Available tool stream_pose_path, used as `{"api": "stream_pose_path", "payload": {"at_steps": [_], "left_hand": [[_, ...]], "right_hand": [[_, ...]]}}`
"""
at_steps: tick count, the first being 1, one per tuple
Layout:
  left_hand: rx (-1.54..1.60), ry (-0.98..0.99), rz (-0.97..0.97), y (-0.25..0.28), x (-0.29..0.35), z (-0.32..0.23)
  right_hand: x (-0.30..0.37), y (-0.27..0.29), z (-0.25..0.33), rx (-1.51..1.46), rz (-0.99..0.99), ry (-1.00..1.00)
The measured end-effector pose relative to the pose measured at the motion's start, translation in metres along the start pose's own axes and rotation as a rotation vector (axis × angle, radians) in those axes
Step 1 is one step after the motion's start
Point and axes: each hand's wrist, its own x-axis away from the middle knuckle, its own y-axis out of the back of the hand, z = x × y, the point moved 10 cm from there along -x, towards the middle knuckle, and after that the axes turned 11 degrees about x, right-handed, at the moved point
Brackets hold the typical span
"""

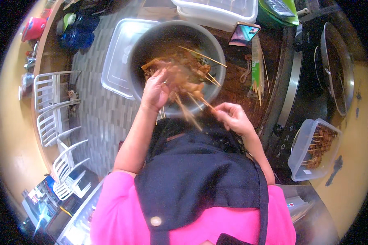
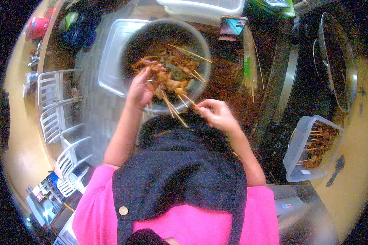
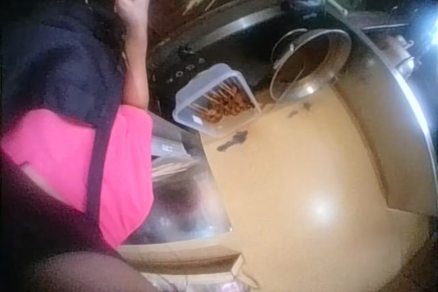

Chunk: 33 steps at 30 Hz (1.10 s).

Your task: The person dips skewers of meat into a bowl of liquid seasoning, turning the skewers to coat them, and then places the seasoned skewers into a container.

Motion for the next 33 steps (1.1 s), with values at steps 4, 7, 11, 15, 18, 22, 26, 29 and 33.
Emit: {"api": "stream_pose_path", "payload": {"at_steps": [4, 7, 11, 15, 18, 22, 26, 29, 33], "left_hand": [[0.116, 0.01, -0.091, 0.005, 0.0, 0.003], [0.128, -0.119, -0.056, 0.025, -0.009, -0.01], [0.158, -0.112, -0.177, 0.057, -0.013, -0.014], [0.064, -0.159, -0.152, 0.04, -0.009, -0.021], [0.041, -0.233, -0.139, 0.037, -0.012, -0.029], [0.033, -0.371, -0.125, 0.036, -0.013, -0.042], [0.01, -0.392, -0.171, 0.032, -0.014, -0.045], [-0.012, -0.406, -0.141, 0.028, -0.017, -0.046], [-0.011, -0.408, -0.205, 0.033, -0.018, -0.045]], "right_hand": [[0.0, -0.003, 0.002, 0.017, -0.009, 0.089], [0.001, -0.008, 0.002, 0.061, -0.016, 0.081], [0.003, -0.01, 0.004, 0.079, 0.002, 0.049], [0.002, -0.011, 0.002, 0.199, 0.004, 0.016], [0.003, -0.005, 0.014, 0.325, -0.129, 0.171], [0.01, 0.001, 0.034, 0.413, -0.239, 0.295], [0.015, 0.005, 0.041, 0.436, -0.27, 0.362], [0.016, 0.005, 0.043, 0.444, -0.285, 0.353], [0.016, 0.004, 0.043, 0.468, -0.311, 0.379]]}}
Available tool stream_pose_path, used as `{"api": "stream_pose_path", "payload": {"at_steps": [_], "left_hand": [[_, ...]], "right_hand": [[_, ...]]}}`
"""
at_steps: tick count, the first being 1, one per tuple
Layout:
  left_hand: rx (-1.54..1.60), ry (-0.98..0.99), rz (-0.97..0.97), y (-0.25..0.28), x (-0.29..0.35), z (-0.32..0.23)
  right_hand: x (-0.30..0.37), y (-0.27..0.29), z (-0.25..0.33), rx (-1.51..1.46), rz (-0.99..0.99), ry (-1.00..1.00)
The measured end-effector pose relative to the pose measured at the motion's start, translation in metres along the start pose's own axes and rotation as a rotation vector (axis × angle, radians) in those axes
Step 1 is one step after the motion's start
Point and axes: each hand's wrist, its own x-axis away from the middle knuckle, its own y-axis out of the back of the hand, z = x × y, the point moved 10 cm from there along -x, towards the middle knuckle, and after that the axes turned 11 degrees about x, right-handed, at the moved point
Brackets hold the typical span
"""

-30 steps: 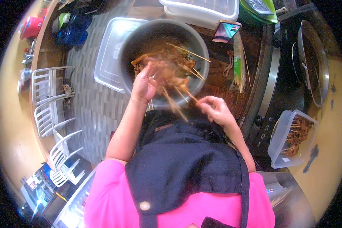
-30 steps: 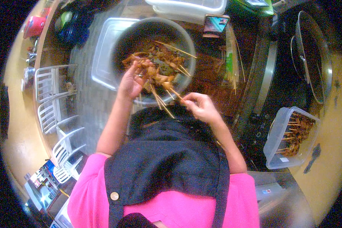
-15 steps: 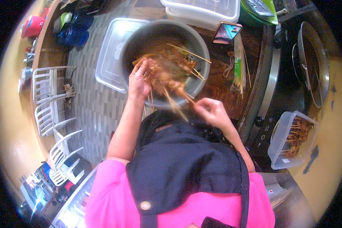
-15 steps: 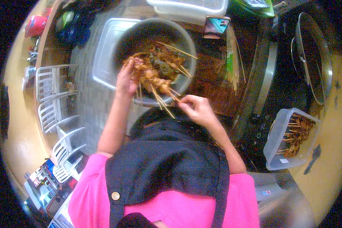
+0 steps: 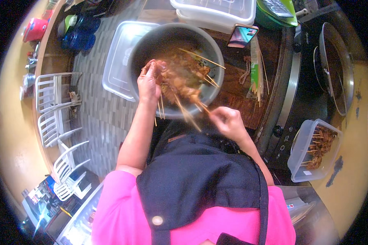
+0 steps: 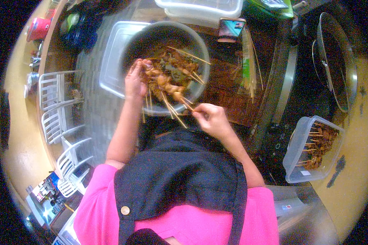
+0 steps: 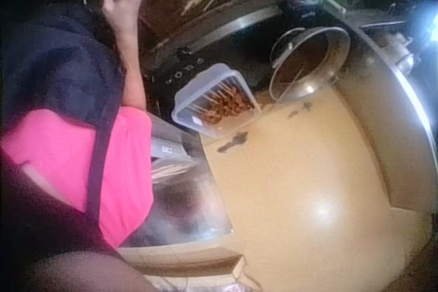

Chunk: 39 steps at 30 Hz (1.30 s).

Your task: The person dips skewers of meat into a bowl of liquid seasoning, turning the skewers to coat them, and then places the seasoned skewers into a container.

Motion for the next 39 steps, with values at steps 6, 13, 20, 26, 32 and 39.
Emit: {"api": "stream_pose_path", "payload": {"at_steps": [6, 13, 20, 26, 32, 39], "left_hand": [[0.02, -0.018, 0.014, -0.002, -0.001, -0.002], [-0.067, 0.011, 0.111, -0.023, -0.001, -0.01], [-0.166, 0.071, 0.208, -0.035, 0.003, -0.009], [-0.215, 0.101, 0.225, -0.04, 0.005, -0.009], [-0.165, 0.071, 0.22, -0.041, 0.006, -0.011], [-0.053, 0.038, 0.201, -0.044, 0.009, -0.013]], "right_hand": [[0.002, 0.003, -0.001, 0.001, 0.005, -0.003], [0.003, 0.008, -0.002, -0.01, -0.025, 0.043], [0.003, 0.014, -0.006, 0.008, -0.013, 0.009], [0.004, 0.021, -0.002, 0.022, -0.046, 0.079], [0.004, 0.02, -0.007, -0.001, -0.044, 0.04], [0.008, 0.016, -0.006, 0.02, -0.058, -0.051]]}}
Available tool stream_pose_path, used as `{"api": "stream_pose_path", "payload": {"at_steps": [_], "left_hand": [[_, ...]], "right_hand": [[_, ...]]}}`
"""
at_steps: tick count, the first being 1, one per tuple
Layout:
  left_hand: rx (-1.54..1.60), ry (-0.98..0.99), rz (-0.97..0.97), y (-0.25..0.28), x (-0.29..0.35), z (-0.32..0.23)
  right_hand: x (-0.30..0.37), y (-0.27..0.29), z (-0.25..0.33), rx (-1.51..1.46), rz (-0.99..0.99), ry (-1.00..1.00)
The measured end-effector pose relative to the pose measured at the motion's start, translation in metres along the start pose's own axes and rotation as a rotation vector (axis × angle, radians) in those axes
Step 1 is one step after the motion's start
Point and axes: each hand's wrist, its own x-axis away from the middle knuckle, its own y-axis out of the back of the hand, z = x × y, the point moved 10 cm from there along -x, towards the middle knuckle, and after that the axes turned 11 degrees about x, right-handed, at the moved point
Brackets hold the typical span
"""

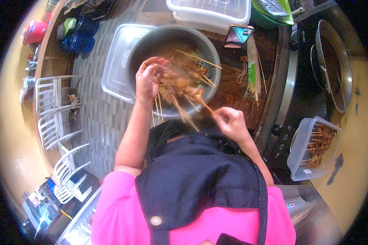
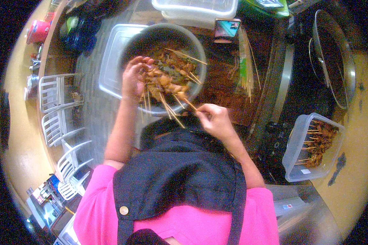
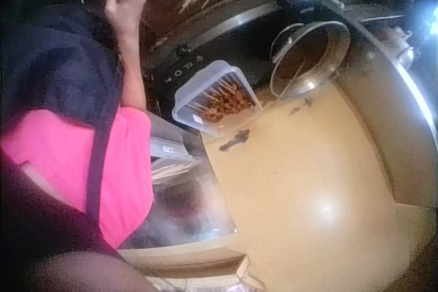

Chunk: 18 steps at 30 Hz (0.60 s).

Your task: The person dips skewers of meat into a bowl of liquid seasoning, turning the skewers to coat them, and then places the seasoned skewers into a container.

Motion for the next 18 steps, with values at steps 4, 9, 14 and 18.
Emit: {"api": "stream_pose_path", "payload": {"at_steps": [4, 9, 14, 18], "left_hand": [[0.093, 0.001, -0.052, 0.013, -0.004, 0.007], [0.158, 0.02, -0.085, 0.019, -0.008, 0.017], [0.196, 0.111, -0.092, 0.024, -0.01, 0.03], [0.146, 0.09, -0.083, 0.021, -0.01, 0.025]], "right_hand": [[0.001, 0.001, 0.005, -0.012, -0.051, 0.06], [-0.001, 0.002, 0.005, 0.011, -0.034, 0.059], [-0.001, 0.004, 0.008, 0.005, -0.049, 0.098], [-0.002, 0.007, 0.009, 0.019, -0.038, 0.1]]}}
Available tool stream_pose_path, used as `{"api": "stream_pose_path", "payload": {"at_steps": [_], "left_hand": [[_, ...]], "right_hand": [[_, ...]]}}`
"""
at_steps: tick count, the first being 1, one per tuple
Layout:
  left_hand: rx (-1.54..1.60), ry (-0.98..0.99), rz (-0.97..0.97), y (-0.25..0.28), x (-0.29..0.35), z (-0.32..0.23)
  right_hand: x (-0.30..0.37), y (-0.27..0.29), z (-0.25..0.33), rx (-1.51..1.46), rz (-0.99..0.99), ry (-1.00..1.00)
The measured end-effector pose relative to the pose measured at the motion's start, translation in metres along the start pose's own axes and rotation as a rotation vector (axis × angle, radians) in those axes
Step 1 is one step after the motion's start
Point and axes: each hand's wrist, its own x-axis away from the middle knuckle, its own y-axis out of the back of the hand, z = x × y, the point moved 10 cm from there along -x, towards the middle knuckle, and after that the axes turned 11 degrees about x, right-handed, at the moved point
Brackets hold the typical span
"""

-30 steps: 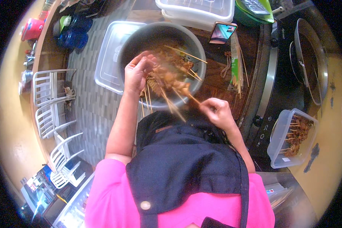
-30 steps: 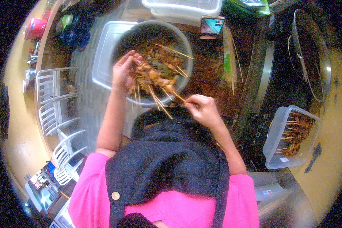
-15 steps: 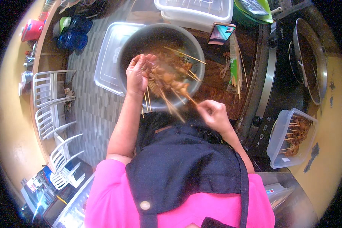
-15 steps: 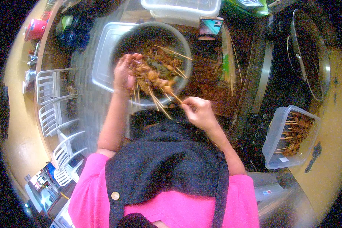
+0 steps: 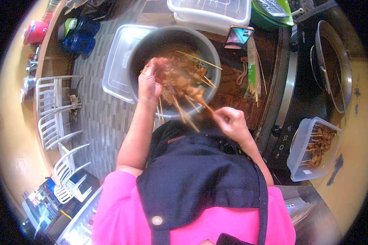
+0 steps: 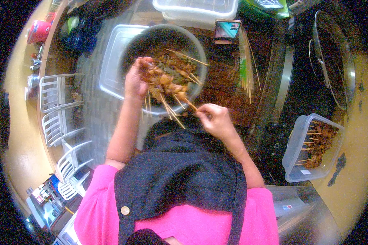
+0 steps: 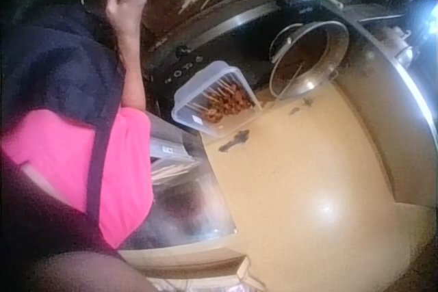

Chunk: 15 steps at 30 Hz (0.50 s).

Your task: The person dips skewers of meat into a bowl of liquid seasoning, turning the skewers to coat them, and then places the seasoned skewers into a container.

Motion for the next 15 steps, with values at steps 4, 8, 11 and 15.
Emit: {"api": "stream_pose_path", "payload": {"at_steps": [4, 8, 11, 15], "left_hand": [[-0.034, -0.038, -0.003, -0.006, 0.005, -0.008], [-0.103, -0.06, 0.008, -0.009, 0.008, -0.011], [-0.086, -0.068, -0.057, -0.001, 0.008, -0.012], [-0.036, -0.046, -0.026, -0.009, 0.013, -0.008]], "right_hand": [[0.0, 0.003, 0.004, 0.017, 0.005, 0.015], [0.001, 0.003, 0.004, 0.036, -0.003, 0.041], [0.001, 0.001, 0.004, 0.054, 0.018, 0.039], [0.003, 0.001, 0.006, 0.016, -0.025, -0.005]]}}
